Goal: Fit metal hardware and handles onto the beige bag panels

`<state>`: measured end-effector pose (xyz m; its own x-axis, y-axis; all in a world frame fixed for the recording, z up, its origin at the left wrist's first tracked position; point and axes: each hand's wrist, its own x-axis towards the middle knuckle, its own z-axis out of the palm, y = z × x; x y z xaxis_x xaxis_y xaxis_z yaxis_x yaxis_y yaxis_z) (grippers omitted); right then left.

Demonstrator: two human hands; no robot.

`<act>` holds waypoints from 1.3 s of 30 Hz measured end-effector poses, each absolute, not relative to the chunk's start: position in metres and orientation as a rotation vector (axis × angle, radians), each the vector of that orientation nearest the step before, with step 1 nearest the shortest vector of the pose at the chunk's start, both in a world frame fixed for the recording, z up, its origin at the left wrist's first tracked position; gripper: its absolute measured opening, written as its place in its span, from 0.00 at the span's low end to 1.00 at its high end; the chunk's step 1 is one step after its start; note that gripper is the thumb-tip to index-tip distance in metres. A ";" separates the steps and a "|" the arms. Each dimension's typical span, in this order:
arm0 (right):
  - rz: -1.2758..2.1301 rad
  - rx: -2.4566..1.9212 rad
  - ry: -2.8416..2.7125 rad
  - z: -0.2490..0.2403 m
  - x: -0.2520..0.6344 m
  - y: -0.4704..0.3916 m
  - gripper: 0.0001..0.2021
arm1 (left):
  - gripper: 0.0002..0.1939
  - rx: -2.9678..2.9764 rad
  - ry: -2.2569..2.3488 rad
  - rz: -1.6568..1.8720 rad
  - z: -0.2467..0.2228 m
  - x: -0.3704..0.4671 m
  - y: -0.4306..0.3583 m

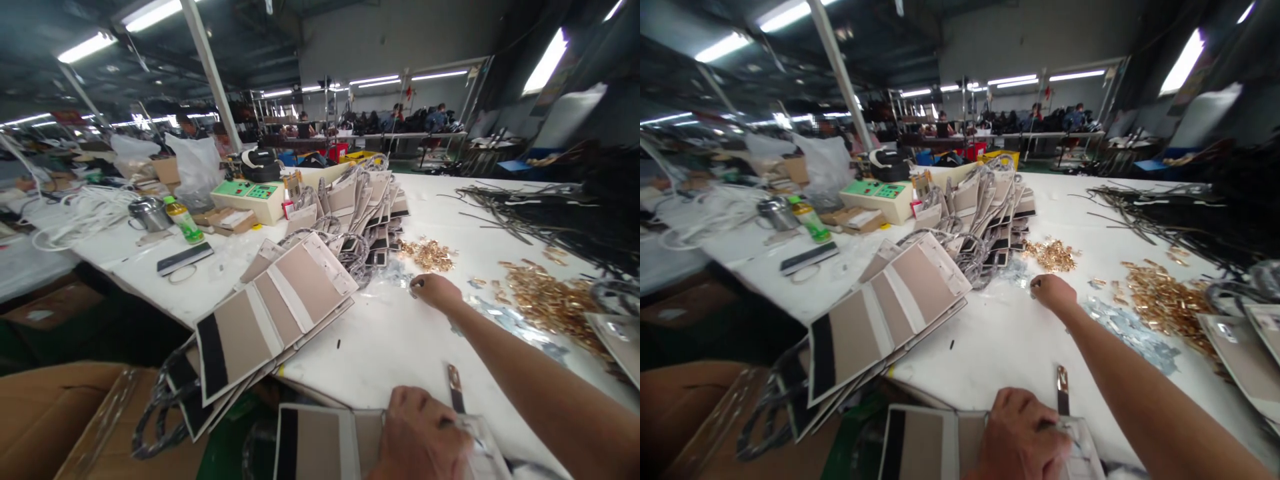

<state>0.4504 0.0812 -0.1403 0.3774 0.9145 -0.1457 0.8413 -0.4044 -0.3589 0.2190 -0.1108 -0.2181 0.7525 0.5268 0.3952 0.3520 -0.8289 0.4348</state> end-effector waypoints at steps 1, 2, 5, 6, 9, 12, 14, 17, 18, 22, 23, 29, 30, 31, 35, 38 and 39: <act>0.475 -2.411 -1.569 -0.140 0.451 0.083 0.15 | 0.07 2.615 0.678 0.731 -0.218 0.219 -0.111; 0.473 -2.409 -1.569 -0.140 0.450 0.084 0.15 | 0.07 2.610 0.675 0.731 -0.216 0.219 -0.111; 0.461 -2.399 -1.547 -0.132 0.446 0.083 0.12 | 0.07 2.580 0.674 0.733 -0.207 0.215 -0.113; 0.451 -2.391 -1.539 -0.127 0.445 0.080 0.11 | 0.06 2.563 0.684 0.728 -0.202 0.214 -0.115; 0.446 -2.342 -1.541 -0.106 0.444 0.054 0.13 | 0.06 2.529 0.736 0.671 -0.187 0.212 -0.120; 0.540 -2.277 -1.591 -0.079 0.448 0.000 0.16 | 0.09 2.541 0.751 0.590 -0.176 0.213 -0.122; 0.720 -2.195 -1.677 -0.065 0.447 -0.050 0.17 | 0.11 2.549 0.759 0.592 -0.174 0.215 -0.122; 1.074 -2.086 -1.652 -0.061 0.436 -0.134 0.19 | 0.13 2.556 0.758 0.651 -0.176 0.216 -0.123; 1.144 -2.074 -1.574 -0.066 0.430 -0.160 0.21 | 0.13 2.558 0.754 0.665 -0.177 0.216 -0.124; 1.178 -2.134 -1.210 -0.102 0.406 -0.235 0.25 | 0.11 2.561 0.761 0.682 -0.179 0.217 -0.127; 1.135 -2.163 -1.175 -0.112 0.401 -0.245 0.25 | 0.11 2.564 0.763 0.685 -0.179 0.217 -0.127; 0.684 -2.245 -1.378 -0.137 0.389 -0.258 0.15 | 0.10 2.571 0.774 0.663 -0.176 0.217 -0.128; 0.659 -2.246 -1.420 -0.136 0.389 -0.257 0.15 | 0.10 2.570 0.777 0.659 -0.176 0.217 -0.128; 0.660 -2.255 -1.455 -0.134 0.391 -0.257 0.14 | 0.10 2.571 0.778 0.660 -0.176 0.217 -0.129; 0.874 -2.280 -1.405 -0.128 0.397 -0.260 0.17 | 0.09 2.572 0.783 0.687 -0.177 0.217 -0.129; 1.048 -2.249 -1.205 -0.128 0.400 -0.265 0.21 | 0.10 2.572 0.782 0.683 -0.177 0.217 -0.130; 1.061 -2.242 -1.158 -0.128 0.399 -0.266 0.22 | 0.10 2.573 0.779 0.679 -0.177 0.217 -0.129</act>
